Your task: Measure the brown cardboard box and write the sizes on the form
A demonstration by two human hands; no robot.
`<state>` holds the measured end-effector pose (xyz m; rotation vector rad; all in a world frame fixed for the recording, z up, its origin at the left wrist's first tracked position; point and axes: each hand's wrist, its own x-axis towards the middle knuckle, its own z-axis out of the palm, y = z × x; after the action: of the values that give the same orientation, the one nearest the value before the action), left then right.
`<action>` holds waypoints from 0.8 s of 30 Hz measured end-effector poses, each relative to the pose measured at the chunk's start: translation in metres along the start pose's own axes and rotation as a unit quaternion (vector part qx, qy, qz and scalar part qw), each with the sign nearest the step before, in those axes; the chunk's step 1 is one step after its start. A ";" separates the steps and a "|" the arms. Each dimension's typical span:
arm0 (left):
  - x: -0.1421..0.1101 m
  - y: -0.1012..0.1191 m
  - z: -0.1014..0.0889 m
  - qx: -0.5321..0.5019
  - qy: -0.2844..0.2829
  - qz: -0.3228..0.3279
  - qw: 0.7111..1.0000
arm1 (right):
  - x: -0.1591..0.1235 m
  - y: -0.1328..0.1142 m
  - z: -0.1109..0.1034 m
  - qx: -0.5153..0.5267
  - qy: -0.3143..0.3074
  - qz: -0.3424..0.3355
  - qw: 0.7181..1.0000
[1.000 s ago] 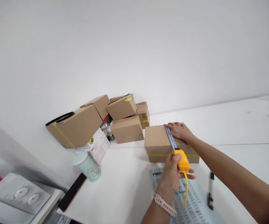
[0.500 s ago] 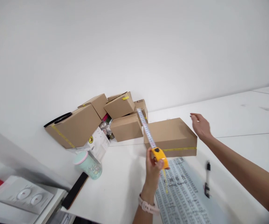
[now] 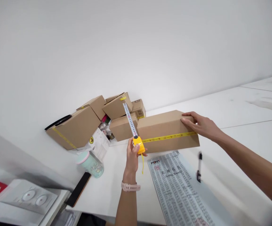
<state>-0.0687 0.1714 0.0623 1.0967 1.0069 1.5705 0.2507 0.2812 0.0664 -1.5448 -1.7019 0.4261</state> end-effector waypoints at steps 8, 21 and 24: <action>-0.064 0.024 -0.002 0.024 0.029 0.008 0.999 | -0.025 -0.016 0.007 -0.133 -0.034 0.018 0.990; -0.192 -0.064 0.044 -0.070 -0.156 -0.195 0.966 | -0.037 -0.036 0.035 -0.027 0.015 -0.201 0.979; -0.196 -0.078 0.048 -0.088 -0.146 -0.213 0.962 | -0.041 -0.036 0.035 -0.046 0.036 -0.256 0.965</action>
<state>0.0269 0.0037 -0.0353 0.8838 0.8180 1.0905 0.1985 0.2443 0.0562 -1.1037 -1.9967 0.0222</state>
